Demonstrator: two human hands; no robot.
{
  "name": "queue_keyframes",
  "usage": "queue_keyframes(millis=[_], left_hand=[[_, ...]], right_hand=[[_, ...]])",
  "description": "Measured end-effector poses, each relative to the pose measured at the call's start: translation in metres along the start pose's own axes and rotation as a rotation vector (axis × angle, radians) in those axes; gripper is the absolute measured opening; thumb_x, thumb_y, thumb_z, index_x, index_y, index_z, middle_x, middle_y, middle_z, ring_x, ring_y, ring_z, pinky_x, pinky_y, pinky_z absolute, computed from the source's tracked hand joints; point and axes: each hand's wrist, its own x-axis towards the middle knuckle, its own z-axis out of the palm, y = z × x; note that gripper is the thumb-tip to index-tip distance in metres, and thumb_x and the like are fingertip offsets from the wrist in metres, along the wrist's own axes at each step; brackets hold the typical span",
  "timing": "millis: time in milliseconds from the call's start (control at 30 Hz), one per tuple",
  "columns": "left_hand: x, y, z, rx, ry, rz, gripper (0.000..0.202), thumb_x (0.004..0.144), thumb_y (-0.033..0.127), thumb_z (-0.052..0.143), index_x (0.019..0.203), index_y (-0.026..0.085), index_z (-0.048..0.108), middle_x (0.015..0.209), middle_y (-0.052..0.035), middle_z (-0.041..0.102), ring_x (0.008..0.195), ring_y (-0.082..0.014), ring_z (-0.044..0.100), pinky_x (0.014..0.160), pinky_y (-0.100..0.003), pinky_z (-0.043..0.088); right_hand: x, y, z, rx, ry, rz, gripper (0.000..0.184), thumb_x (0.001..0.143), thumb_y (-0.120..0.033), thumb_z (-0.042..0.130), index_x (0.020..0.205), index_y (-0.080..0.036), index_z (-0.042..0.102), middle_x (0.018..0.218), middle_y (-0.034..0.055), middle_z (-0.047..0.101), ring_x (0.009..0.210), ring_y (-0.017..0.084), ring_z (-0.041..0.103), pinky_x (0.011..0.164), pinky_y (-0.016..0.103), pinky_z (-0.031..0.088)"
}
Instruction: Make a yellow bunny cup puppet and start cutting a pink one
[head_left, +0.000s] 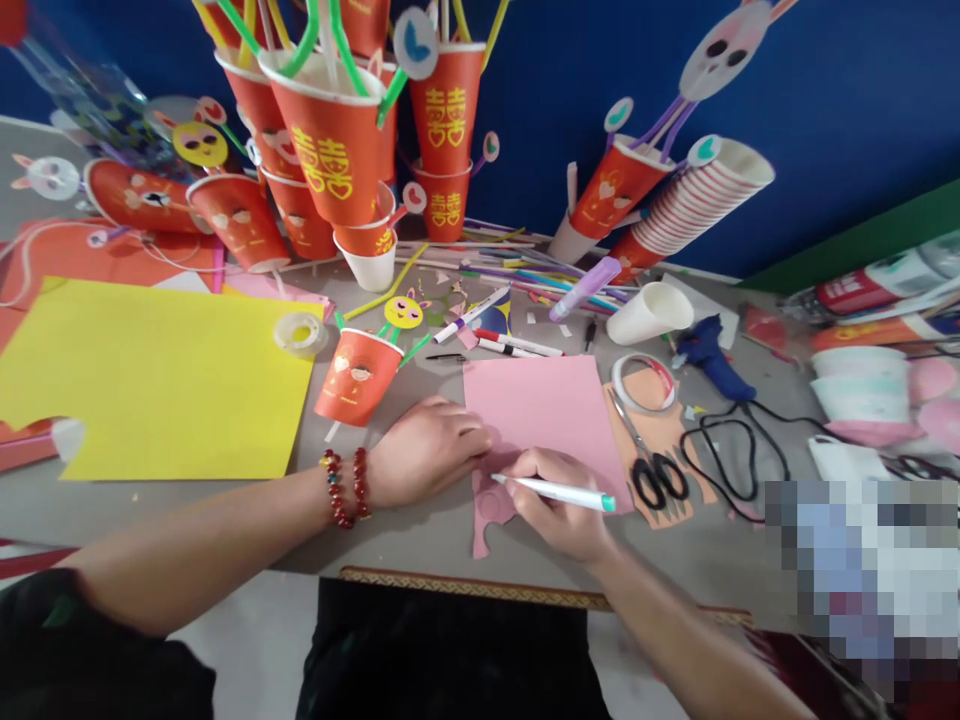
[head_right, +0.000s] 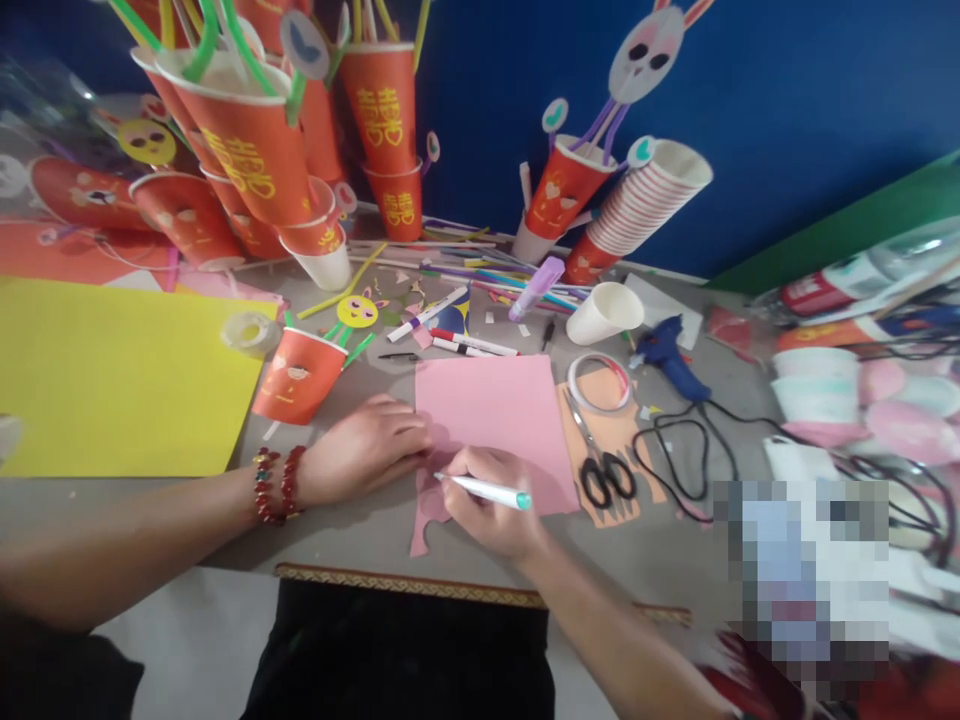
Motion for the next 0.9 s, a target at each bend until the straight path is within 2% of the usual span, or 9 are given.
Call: queue_keyframes(millis=[533,900], left_hand=[[-0.0006,-0.0001,0.0,-0.006,-0.011,-0.008,0.019,0.1,0.029,0.048,0.094,0.019,0.062,0.091,-0.0033,0.069,0.085,-0.0195,0.062,0.077,-0.033,0.039],[-0.0001,0.0004,-0.001,-0.018,0.006,-0.002,0.017,0.099,0.028,0.047,0.092,0.019,0.06,0.088,-0.0023,0.068,0.08,-0.0183,0.061,0.071,-0.032,0.037]], right_hand=[[-0.0017,0.0019,0.0004,-0.023,-0.025,0.013,0.018,0.087,-0.014,0.055,0.071,-0.021,0.053,0.059,-0.0046,0.055,0.052,0.012,0.049,0.054,0.023,0.039],[0.0004,0.0014,0.0005,-0.041,-0.042,0.028,0.017,0.088,-0.017,0.054,0.071,-0.022,0.054,0.058,-0.004,0.055,0.051,0.012,0.049,0.053,0.025,0.039]])
